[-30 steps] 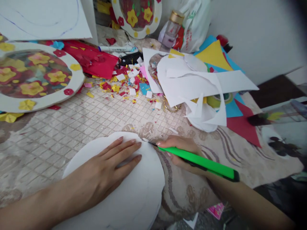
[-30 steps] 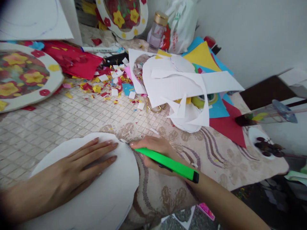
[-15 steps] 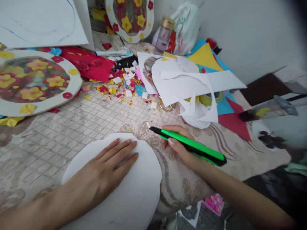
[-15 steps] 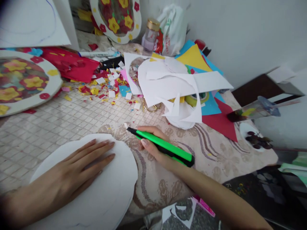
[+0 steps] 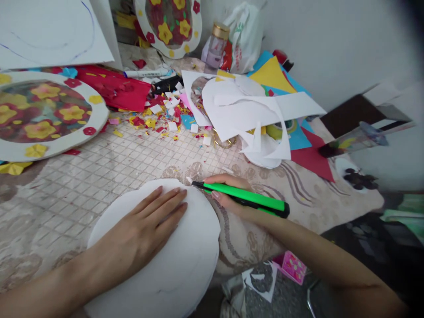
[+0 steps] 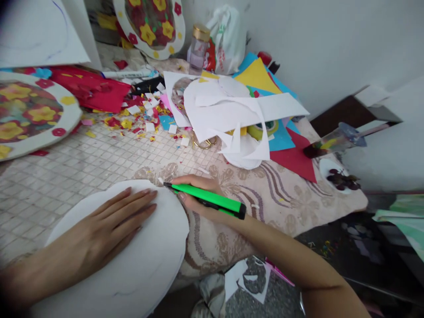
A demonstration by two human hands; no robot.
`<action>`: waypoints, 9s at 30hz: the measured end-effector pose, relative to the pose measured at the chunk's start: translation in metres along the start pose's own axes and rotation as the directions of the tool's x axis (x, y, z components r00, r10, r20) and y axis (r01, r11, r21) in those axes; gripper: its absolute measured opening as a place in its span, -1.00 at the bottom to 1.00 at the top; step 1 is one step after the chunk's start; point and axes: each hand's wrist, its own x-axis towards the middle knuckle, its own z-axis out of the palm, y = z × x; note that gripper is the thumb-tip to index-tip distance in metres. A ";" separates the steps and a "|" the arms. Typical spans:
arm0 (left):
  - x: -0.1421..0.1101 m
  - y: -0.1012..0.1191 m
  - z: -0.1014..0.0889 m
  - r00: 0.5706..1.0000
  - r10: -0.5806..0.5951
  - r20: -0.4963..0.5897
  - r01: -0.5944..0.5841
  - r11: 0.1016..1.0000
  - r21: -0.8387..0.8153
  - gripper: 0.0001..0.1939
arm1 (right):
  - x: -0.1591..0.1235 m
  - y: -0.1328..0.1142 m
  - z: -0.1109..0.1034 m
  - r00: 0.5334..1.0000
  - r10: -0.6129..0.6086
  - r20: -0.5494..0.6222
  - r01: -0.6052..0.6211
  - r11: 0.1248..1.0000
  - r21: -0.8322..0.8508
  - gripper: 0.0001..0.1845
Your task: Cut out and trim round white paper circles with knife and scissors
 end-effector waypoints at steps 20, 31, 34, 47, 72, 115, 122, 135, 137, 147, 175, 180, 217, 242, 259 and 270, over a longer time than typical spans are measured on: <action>-0.005 -0.001 0.004 0.939 -0.344 -0.030 0.343 0.939 -0.013 -0.37 | 0.019 -0.010 0.000 0.992 0.019 0.121 -0.025 0.999 0.048 -0.72; -0.003 0.001 0.001 0.934 -0.350 -0.067 0.351 0.936 0.003 -0.32 | 0.034 -0.007 -0.002 0.978 0.185 0.100 -0.198 0.971 0.137 -0.72; -0.004 0.002 0.000 0.929 -0.360 -0.088 0.359 0.933 -0.028 -0.29 | 0.034 -0.016 0.002 0.985 0.092 0.146 -0.106 0.991 0.086 -0.75; -0.005 0.000 0.001 0.933 -0.351 -0.076 0.352 0.936 0.004 -0.38 | 0.023 -0.005 0.003 0.992 0.101 0.072 -0.106 0.992 0.070 -0.70; -0.009 -0.005 -0.002 1.000 0.003 -0.021 -0.006 0.993 -0.122 -0.45 | 0.021 0.000 0.000 0.996 -0.052 0.079 0.049 0.998 0.039 -0.70; -0.008 -0.003 0.008 1.000 0.014 -0.003 -0.014 0.999 -0.049 -0.55 | 0.044 0.002 -0.002 0.953 -0.135 0.271 0.125 0.991 0.053 -0.69; -0.007 -0.003 0.006 1.000 0.008 -0.010 -0.009 0.998 -0.056 -0.55 | 0.045 0.003 -0.003 0.947 -0.156 0.282 0.151 0.988 0.040 -0.69; -0.008 -0.003 0.009 1.000 -0.019 -0.001 0.019 0.996 -0.086 -0.54 | 0.044 0.005 -0.006 0.925 -0.211 0.316 0.226 0.974 -0.012 -0.70; -0.008 -0.003 0.008 1.000 -0.022 0.000 0.022 0.995 -0.095 -0.53 | 0.044 0.002 -0.006 0.927 -0.200 0.318 0.220 0.975 -0.028 -0.71; -0.006 -0.002 0.009 1.000 -0.014 0.001 0.014 0.998 -0.057 -0.54 | 0.035 -0.005 0.001 0.972 -0.120 0.204 0.121 0.993 0.005 -0.72; -0.006 -0.002 0.006 0.995 -0.063 0.080 0.074 0.987 -0.144 -0.44 | 0.024 -0.011 0.005 0.978 -0.145 0.151 0.155 0.986 -0.054 -0.73; -0.006 -0.003 0.007 0.995 -0.059 0.076 0.067 0.991 -0.118 -0.46 | 0.021 -0.014 0.006 0.984 -0.129 0.125 0.139 0.988 -0.073 -0.73; -0.005 -0.002 0.009 0.999 -0.009 0.038 0.010 1.000 -0.020 -0.48 | -0.045 -0.037 0.015 0.987 0.092 -0.134 -0.115 0.977 -0.182 -0.74; -0.006 -0.002 0.010 1.000 -0.024 0.019 0.024 1.000 0.012 -0.50 | -0.099 -0.060 0.034 0.878 0.332 -0.346 -0.377 0.924 -0.069 -0.76; -0.009 -0.008 0.000 0.966 -0.258 -0.004 0.258 0.966 -0.010 -0.58 | -0.055 -0.032 0.024 0.879 0.301 -0.369 -0.221 0.944 0.244 -0.68; -0.010 -0.004 0.002 0.973 -0.216 -0.082 0.218 0.976 0.016 -0.62 | 0.002 -0.018 0.001 0.997 0.081 -0.015 -0.080 0.993 0.087 -0.63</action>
